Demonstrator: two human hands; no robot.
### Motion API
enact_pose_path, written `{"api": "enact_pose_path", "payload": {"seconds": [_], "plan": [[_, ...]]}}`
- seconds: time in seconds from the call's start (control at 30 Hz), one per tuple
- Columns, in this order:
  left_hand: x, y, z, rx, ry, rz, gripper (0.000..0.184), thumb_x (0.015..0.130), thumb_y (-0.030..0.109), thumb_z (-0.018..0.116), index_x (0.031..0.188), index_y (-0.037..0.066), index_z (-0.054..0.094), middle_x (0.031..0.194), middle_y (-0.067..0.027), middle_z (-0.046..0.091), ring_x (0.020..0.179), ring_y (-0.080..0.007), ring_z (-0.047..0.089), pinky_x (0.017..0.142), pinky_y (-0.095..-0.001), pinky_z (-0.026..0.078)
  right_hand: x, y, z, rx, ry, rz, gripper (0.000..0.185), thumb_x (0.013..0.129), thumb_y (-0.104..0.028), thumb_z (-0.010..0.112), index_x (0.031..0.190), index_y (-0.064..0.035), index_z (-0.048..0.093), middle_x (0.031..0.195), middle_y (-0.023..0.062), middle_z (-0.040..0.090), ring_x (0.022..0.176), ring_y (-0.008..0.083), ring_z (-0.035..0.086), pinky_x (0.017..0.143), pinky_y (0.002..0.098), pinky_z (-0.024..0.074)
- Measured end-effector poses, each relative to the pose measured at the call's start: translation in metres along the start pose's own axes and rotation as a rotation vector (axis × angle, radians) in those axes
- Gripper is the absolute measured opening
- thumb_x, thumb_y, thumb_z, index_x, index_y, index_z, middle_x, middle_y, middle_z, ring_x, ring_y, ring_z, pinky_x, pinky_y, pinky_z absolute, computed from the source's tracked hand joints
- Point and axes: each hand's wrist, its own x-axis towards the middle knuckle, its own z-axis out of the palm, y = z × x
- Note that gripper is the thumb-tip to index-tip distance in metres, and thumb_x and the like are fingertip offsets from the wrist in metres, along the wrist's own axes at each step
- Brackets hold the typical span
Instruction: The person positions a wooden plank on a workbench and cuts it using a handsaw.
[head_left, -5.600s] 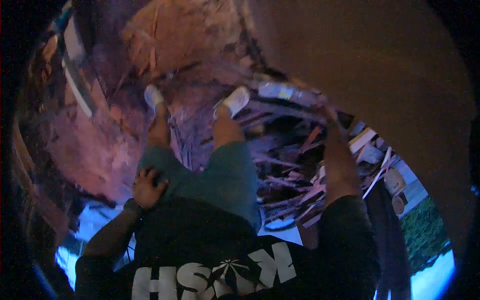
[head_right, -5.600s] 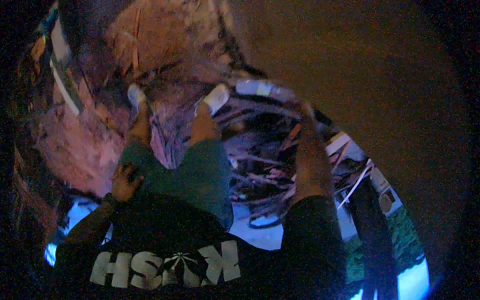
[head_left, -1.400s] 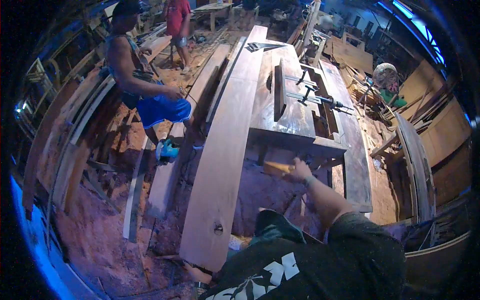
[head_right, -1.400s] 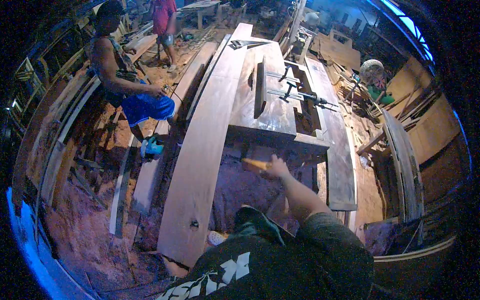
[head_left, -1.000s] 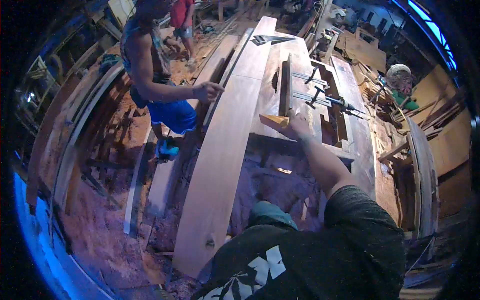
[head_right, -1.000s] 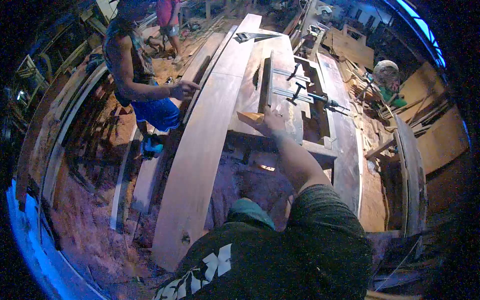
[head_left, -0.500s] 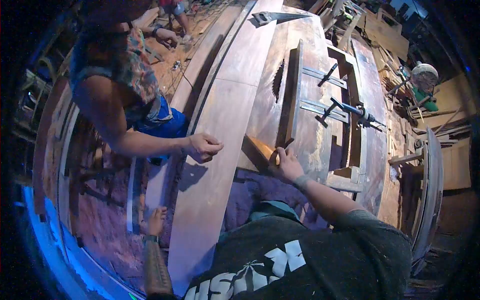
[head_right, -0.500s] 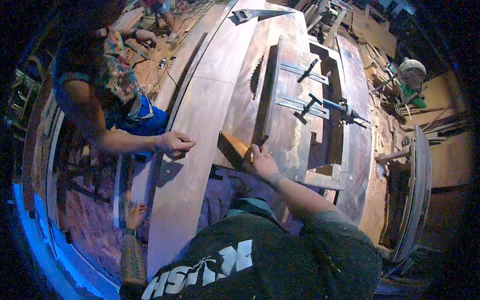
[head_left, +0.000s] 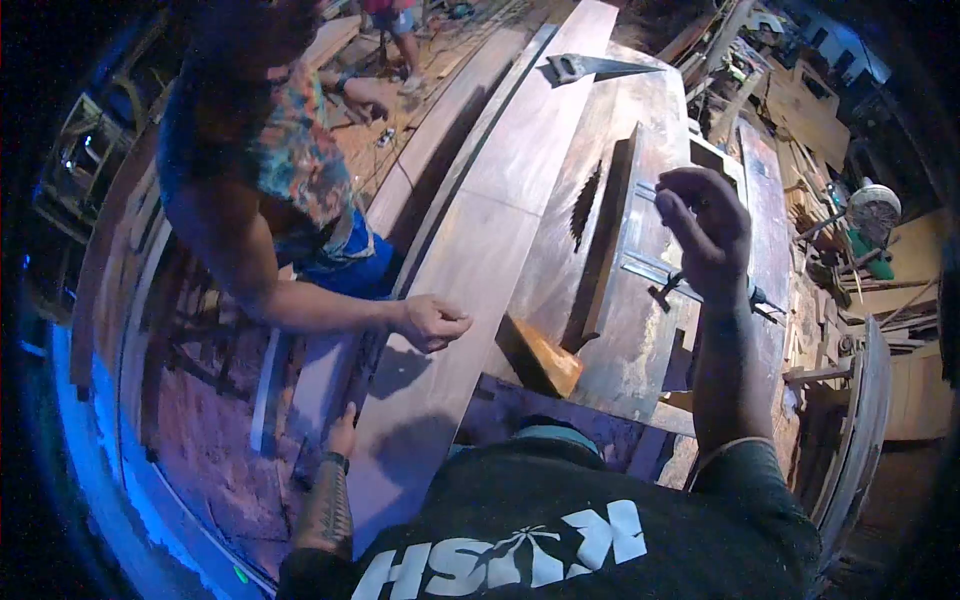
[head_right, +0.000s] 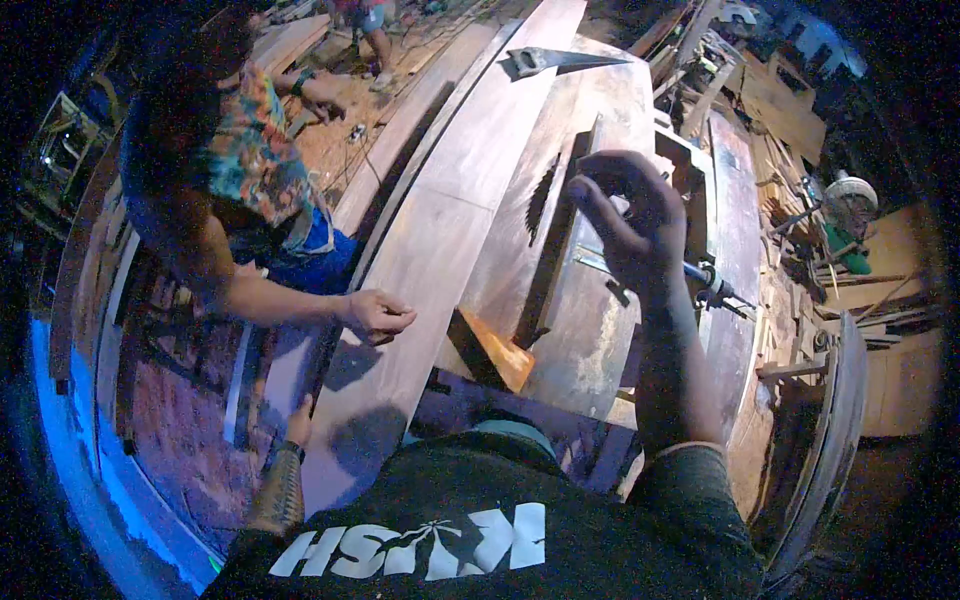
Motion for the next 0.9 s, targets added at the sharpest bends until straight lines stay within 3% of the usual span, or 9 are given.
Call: {"api": "enact_pose_path", "payload": {"seconds": [0.07,0.13,0.17,0.27,0.3,0.4,0.47,0.83,0.9], "plan": [[-0.017,0.021,-0.015,-0.036,-0.006,0.026,0.088,0.102,0.07,0.037,0.133,-0.009,0.061,0.134,-0.0348,0.06,0.129,-0.0508,0.054,0.109,-0.0517,0.042,0.009,-0.013,-0.017,0.029,0.05,-0.012,0.012,0.094,-0.006,0.076,0.103,0.0001,0.071,0.095,0.005,0.072,0.089,0.0107,0.067,0.082,0.0261,0.053],[-0.029,0.027,-0.013,-0.082,0.021,0.069,0.086,0.103,0.068,0.041,0.134,-0.01,0.06,0.133,-0.0342,0.061,0.128,-0.0495,0.055,0.107,-0.0509,0.043,0.015,-0.022,-0.04,-0.028,0.127,-0.232,0.018,0.086,0.005,0.078,0.103,-0.0002,0.072,0.092,0.0076,0.073,0.089,0.014,0.069,0.081,0.03,0.0554],[-0.031,0.025,-0.012,-0.009,0.103,0.149,0.084,0.101,0.067,0.046,0.13,-0.011,0.062,0.134,-0.0347,0.06,0.127,-0.048,0.057,0.106,-0.0501,0.045,0.016,-0.025,-0.055,-0.015,0.184,-0.334,0.015,0.093,-0.004,0.07,0.108,0.0004,0.071,0.102,0.0098,0.075,0.093,0.0185,0.07,0.083,0.0346,0.0575],[-0.017,0.003,-0.004,-0.14,0.097,0.148,0.084,0.101,0.067,0.047,0.131,-0.011,0.061,0.135,-0.0341,0.059,0.126,-0.0477,0.056,0.104,-0.051,0.045,0.014,-0.06,-0.099,0.016,0.277,-0.605,0.018,0.093,-0.004,0.071,0.11,0.0005,0.07,0.102,0.0097,0.074,0.092,0.0181,0.07,0.081,0.0341,0.0572],[-0.004,-0.019,0.017,-0.153,0.25,0.126,0.084,0.101,0.067,0.048,0.127,-0.011,0.063,0.132,-0.0346,0.061,0.125,-0.0474,0.057,0.104,-0.0511,0.044,0.011,-0.076,-0.108,0.03,0.278,-0.696,0.018,0.093,-0.004,0.071,0.111,0.0005,0.07,0.102,0.0096,0.074,0.092,0.018,0.07,0.081,0.034,0.0571],[-0.019,0.011,0.002,-0.166,0.16,0.074,0.084,0.1,0.068,0.049,0.127,-0.01,0.064,0.131,-0.034,0.062,0.124,-0.0473,0.057,0.105,-0.0507,0.043,0.002,-0.124,-0.119,0.068,0.2,-0.924,0.021,0.093,-0.004,0.071,0.113,0.0006,0.069,0.103,0.0094,0.074,0.09,0.0177,0.069,0.08,0.0335,0.0567],[-0.013,0.007,0.004,-0.152,0.174,0.17,0.081,0.101,0.066,0.049,0.126,-0.01,0.064,0.13,-0.0336,0.062,0.12,-0.0478,0.059,0.103,-0.0506,0.044,-0.006,-0.144,-0.115,0.075,0.135,-1.022,0.022,0.093,-0.004,0.071,0.115,0.0007,0.069,0.103,0.0093,0.073,0.09,0.0175,0.069,0.079,0.0332,0.0565],[-0.013,0.012,0.01,-0.158,0.248,0.157,0.071,0.104,0.057,0.048,0.113,-0.009,0.071,0.119,-0.0357,0.066,0.116,-0.0482,0.061,0.1,-0.0497,0.046,-0.025,-0.152,-0.058,0.194,-0.121,-1.114,0.031,0.093,-0.004,0.071,0.123,0.001,0.065,0.103,0.0087,0.072,0.085,0.0164,0.067,0.074,0.0316,0.0554],[-0.032,0.042,-0.011,-0.186,0.109,0.055,0.078,0.102,0.063,0.049,0.12,-0.01,0.068,0.125,-0.036,0.065,0.121,-0.0472,0.06,0.104,-0.0495,0.044,-0.032,-0.144,-0.049,0.273,-0.158,-1.105,0.033,0.093,-0.004,0.071,0.125,0.0011,0.065,0.104,0.0086,0.072,0.084,0.0162,0.067,0.073,0.0313,0.0552]]}}
